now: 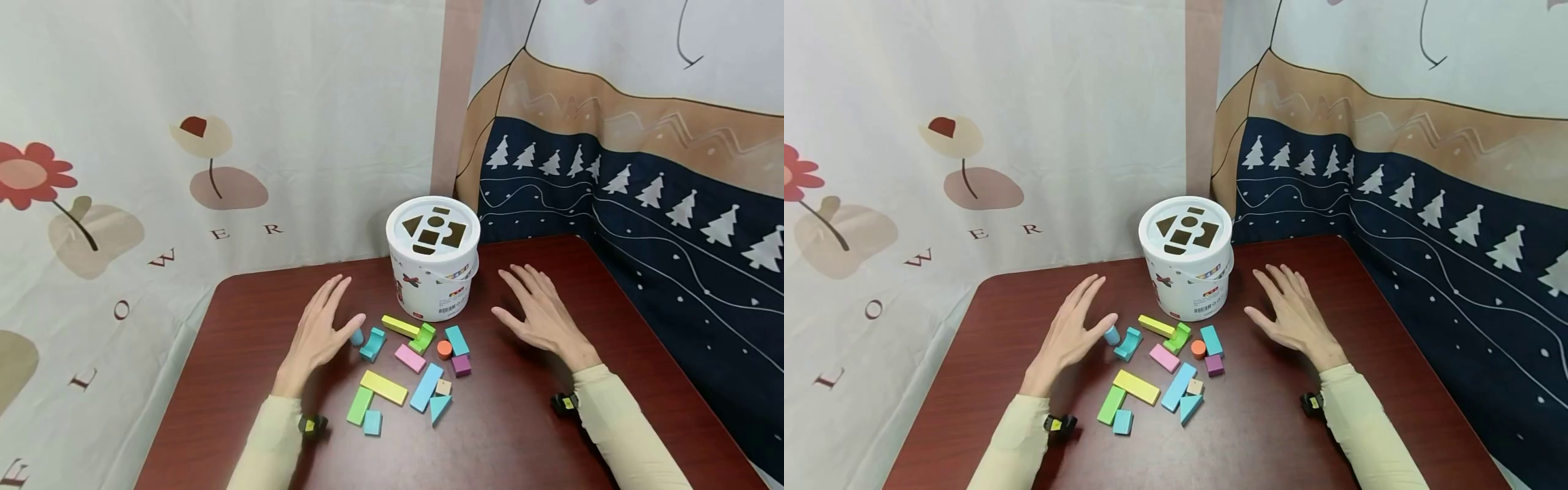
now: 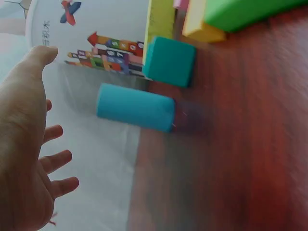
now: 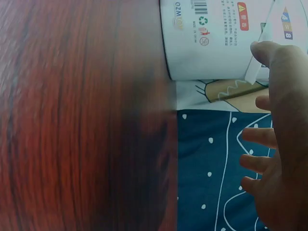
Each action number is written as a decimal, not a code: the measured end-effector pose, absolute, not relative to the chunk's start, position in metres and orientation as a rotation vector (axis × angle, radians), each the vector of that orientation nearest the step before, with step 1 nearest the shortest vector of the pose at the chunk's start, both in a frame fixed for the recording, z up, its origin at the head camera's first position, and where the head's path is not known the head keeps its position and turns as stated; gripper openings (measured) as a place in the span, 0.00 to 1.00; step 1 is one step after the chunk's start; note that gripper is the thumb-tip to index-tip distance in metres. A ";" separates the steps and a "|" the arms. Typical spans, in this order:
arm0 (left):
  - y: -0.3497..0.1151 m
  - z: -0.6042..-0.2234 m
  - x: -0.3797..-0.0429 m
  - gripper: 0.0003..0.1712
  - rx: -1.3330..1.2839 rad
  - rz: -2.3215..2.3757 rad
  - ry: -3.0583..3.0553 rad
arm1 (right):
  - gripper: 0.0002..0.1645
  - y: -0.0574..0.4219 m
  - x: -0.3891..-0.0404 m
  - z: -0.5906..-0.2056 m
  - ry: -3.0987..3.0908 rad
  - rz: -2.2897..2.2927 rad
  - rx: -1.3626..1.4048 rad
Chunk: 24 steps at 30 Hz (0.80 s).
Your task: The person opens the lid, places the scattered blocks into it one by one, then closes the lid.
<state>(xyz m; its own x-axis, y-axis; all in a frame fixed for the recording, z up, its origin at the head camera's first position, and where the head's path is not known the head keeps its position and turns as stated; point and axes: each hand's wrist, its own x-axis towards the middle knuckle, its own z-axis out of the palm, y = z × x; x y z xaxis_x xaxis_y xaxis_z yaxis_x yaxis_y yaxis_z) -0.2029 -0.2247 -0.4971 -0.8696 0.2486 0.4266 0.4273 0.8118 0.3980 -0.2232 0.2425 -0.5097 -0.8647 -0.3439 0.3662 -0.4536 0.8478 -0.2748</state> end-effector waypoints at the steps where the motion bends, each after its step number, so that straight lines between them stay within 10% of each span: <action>1: -0.222 -0.494 -0.205 0.48 -0.518 -0.706 -2.628 | 0.53 0.242 -0.223 -0.510 -2.719 0.530 0.602; 24: -0.141 -0.416 -0.244 0.39 -0.939 -0.665 -2.242 | 0.49 0.208 -0.223 -0.511 -2.616 0.836 0.604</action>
